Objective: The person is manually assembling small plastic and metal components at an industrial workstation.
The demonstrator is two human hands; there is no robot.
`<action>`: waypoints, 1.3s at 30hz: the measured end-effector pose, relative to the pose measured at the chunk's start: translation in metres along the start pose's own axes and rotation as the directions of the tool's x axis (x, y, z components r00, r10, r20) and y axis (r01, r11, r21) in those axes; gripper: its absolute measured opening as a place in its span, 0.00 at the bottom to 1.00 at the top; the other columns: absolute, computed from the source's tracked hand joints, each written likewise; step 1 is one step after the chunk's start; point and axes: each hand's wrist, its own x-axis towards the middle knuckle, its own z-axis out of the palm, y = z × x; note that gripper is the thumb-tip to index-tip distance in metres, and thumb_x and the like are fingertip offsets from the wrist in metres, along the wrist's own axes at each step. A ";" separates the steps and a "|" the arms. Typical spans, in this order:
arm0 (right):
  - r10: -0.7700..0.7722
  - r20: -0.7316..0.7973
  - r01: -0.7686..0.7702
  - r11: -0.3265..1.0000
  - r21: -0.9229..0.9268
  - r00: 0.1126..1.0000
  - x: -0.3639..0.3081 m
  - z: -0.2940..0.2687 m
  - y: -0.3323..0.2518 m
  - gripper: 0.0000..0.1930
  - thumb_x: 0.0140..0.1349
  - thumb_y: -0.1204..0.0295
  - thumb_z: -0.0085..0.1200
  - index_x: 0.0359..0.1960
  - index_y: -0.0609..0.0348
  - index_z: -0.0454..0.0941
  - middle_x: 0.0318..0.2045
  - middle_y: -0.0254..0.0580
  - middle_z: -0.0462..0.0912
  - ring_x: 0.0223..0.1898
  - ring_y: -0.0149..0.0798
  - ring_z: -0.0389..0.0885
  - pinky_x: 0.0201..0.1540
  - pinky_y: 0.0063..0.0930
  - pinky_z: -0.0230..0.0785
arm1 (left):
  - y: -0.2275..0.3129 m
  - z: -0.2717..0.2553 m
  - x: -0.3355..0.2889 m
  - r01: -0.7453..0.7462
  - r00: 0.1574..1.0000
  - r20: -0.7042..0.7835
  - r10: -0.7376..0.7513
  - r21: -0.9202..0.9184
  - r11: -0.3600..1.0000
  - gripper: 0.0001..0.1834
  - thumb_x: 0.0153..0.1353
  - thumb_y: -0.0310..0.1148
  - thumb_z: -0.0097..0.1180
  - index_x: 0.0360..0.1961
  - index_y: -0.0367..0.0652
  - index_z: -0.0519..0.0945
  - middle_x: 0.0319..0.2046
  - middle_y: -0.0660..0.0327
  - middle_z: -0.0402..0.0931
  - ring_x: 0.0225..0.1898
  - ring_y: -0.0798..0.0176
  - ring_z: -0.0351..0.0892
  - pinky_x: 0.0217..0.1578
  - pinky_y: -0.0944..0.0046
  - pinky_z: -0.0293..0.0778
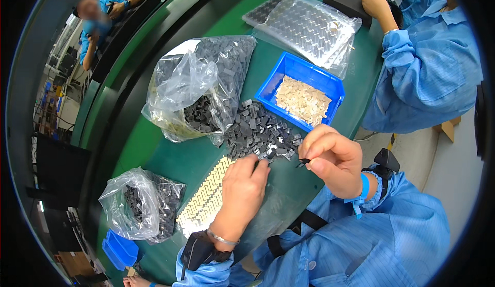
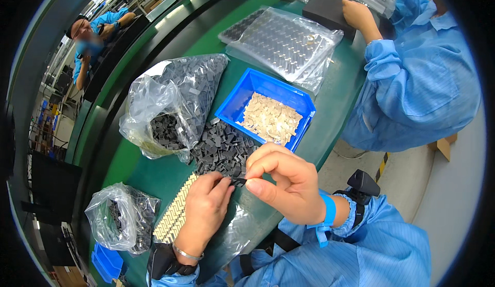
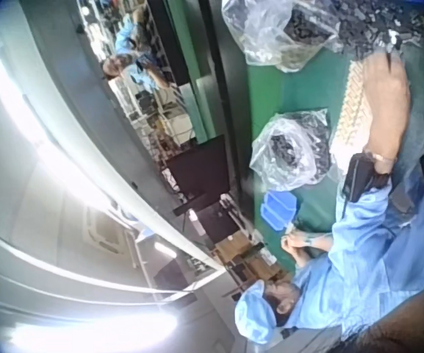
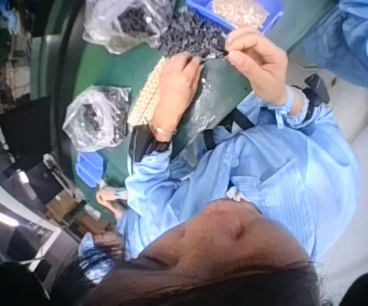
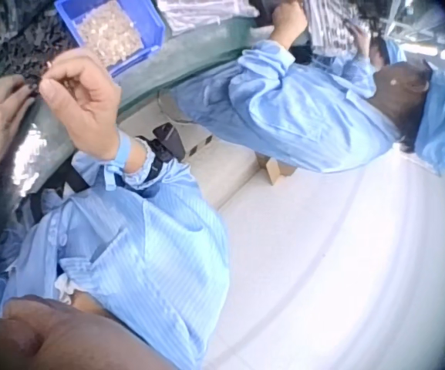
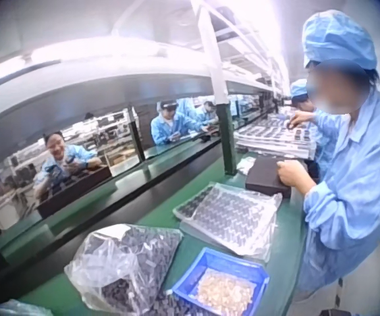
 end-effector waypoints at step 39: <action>0.116 0.407 -0.131 0.991 0.009 0.906 -0.019 0.044 0.023 0.22 0.50 0.81 0.61 0.47 0.67 0.69 0.31 0.47 0.79 0.33 0.38 0.77 0.37 0.29 0.68 | 0.081 -0.032 -0.087 -0.054 0.616 0.368 -0.696 -0.862 -0.504 0.11 0.61 0.23 0.47 0.43 0.34 0.75 0.41 0.48 0.76 0.46 0.52 0.75 0.49 0.56 0.72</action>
